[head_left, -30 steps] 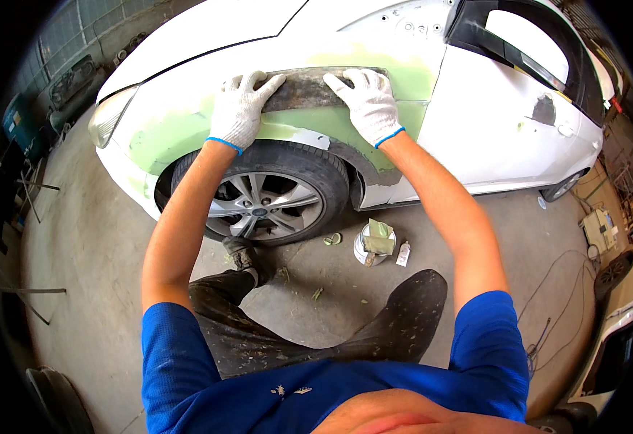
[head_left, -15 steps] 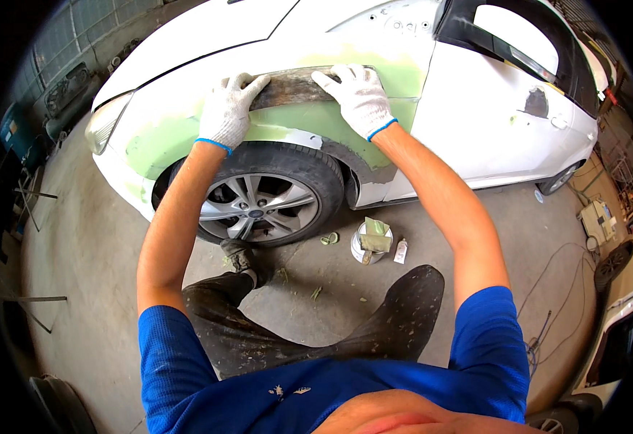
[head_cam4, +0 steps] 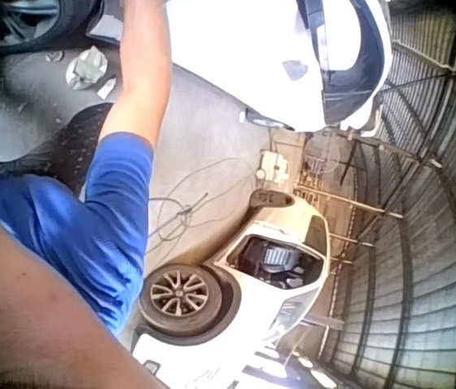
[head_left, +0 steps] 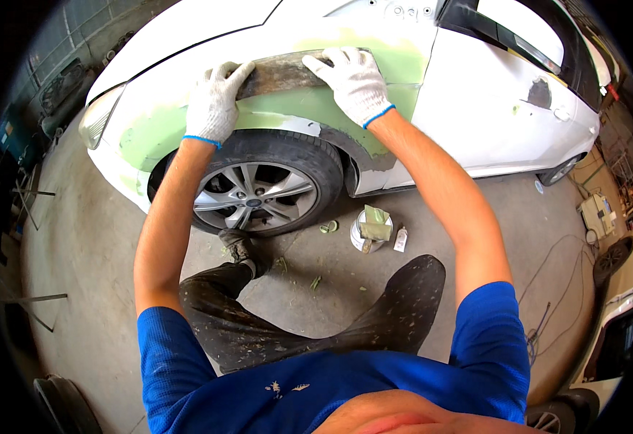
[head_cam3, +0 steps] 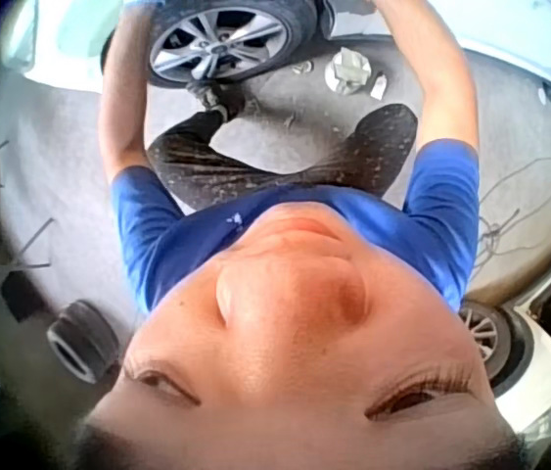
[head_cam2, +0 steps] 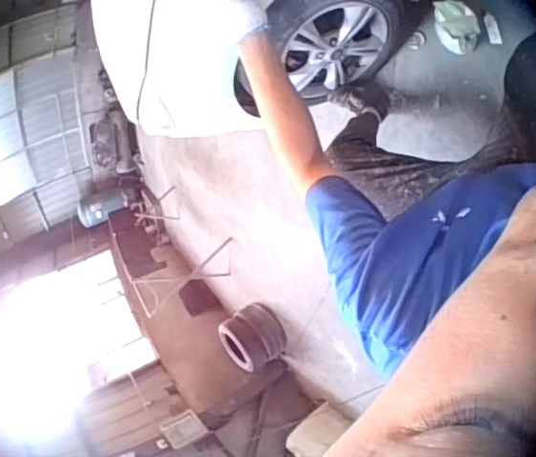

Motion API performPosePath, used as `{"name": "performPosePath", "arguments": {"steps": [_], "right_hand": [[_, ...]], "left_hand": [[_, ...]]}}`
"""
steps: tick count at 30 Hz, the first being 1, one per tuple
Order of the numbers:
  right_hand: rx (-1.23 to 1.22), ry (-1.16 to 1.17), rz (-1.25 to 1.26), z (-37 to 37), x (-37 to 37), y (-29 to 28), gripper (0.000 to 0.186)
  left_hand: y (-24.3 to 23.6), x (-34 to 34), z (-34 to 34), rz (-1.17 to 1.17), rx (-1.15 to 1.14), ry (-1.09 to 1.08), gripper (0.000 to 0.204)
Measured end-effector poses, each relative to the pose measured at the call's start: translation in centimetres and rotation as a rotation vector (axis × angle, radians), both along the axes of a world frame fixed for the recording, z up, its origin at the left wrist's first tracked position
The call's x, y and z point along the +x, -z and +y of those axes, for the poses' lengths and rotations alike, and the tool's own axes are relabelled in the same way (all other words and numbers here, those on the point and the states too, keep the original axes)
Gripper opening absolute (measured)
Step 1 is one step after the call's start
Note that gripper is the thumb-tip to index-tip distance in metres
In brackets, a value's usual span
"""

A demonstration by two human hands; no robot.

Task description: The person applies green body filler to the front fender of a white car using a putty knife and a sanding block. They spread the filler over the surface, then sand the area smooth, repeating the process to build up the material.

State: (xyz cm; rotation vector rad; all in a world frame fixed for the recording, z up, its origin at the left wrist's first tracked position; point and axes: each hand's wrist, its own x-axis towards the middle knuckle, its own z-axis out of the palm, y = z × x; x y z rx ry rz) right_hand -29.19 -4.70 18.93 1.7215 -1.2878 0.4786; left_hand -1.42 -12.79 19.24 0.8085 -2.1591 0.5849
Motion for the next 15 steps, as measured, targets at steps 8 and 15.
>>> {"name": "performPosePath", "arguments": {"steps": [8,15], "right_hand": [[0.017,0.036,0.002,-0.3,0.1,1.2,0.052],[0.011,-0.023,-0.017,0.5,-0.7,0.2,0.048]], "left_hand": [[0.5,-0.1,0.6,-0.051,0.081,-0.058,0.069],[0.1,-0.3,0.6,-0.038,-0.005,-0.010,0.072]]}}
